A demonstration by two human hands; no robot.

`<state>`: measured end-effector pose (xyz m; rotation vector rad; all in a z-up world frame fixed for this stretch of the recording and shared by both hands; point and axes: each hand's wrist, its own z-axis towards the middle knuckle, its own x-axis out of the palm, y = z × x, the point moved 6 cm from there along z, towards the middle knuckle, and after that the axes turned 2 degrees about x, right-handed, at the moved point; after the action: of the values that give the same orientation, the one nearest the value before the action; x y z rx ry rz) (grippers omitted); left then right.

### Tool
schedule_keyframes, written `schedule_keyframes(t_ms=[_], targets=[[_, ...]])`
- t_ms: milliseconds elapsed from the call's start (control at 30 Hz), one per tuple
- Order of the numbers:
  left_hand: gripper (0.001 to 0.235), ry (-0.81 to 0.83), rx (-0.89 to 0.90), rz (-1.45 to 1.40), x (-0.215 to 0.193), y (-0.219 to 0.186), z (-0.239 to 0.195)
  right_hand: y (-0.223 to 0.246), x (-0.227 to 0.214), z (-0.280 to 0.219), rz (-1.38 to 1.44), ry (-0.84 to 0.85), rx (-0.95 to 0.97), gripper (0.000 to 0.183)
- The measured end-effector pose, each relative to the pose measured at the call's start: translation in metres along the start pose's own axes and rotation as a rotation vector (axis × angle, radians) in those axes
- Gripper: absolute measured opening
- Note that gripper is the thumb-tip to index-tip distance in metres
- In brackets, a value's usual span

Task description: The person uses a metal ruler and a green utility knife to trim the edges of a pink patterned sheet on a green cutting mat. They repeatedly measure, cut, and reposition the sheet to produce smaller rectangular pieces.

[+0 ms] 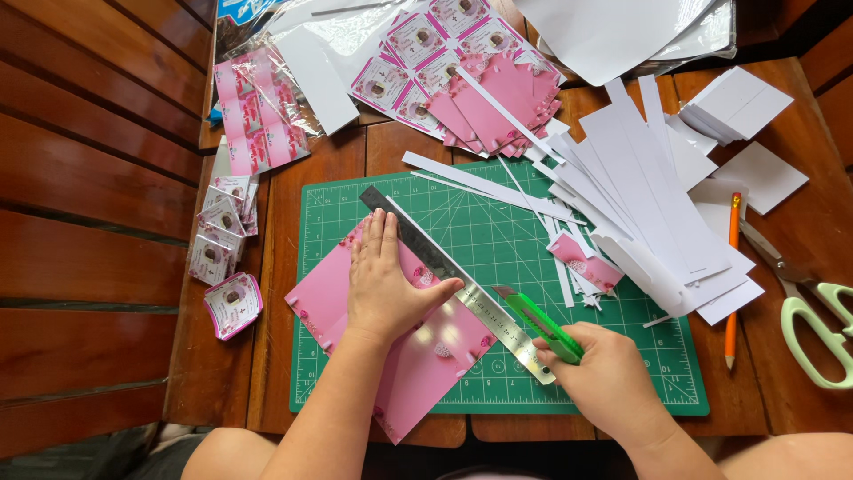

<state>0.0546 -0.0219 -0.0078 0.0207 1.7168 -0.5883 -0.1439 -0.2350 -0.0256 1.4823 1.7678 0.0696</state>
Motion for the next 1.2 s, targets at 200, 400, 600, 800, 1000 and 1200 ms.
schedule_keyframes(t_ms=[200, 400, 600, 800, 1000, 1200], targets=[[0.135, 0.015, -0.016, -0.001, -0.0015, -0.0013, -0.0004, 0.0011, -0.0002, -0.0003, -0.014, -0.002, -0.01, 0.014], [0.135, 0.005, -0.003, 0.0, -0.0002, -0.0004, -0.0002, 0.0008, -0.0001, -0.0004, 0.002, -0.01, -0.004, 0.013], [0.134, 0.019, -0.019, -0.007, -0.0014, -0.0014, -0.0007, 0.0007, -0.0003, 0.0001, -0.02, -0.009, -0.002, 0.013], [0.135, 0.006, -0.012, -0.008, 0.0007, 0.0001, -0.0005, -0.0002, 0.0001, 0.0011, -0.022, -0.008, 0.0, 0.013], [0.135, 0.002, -0.01, 0.002, 0.0014, 0.0005, 0.0002, -0.0002, 0.0002, 0.0016, -0.037, -0.007, -0.007, 0.013], [0.135, -0.006, 0.002, 0.025, 0.0027, 0.0013, 0.0008, -0.002, 0.0014, 0.0021, -0.032, -0.017, -0.027, 0.018]])
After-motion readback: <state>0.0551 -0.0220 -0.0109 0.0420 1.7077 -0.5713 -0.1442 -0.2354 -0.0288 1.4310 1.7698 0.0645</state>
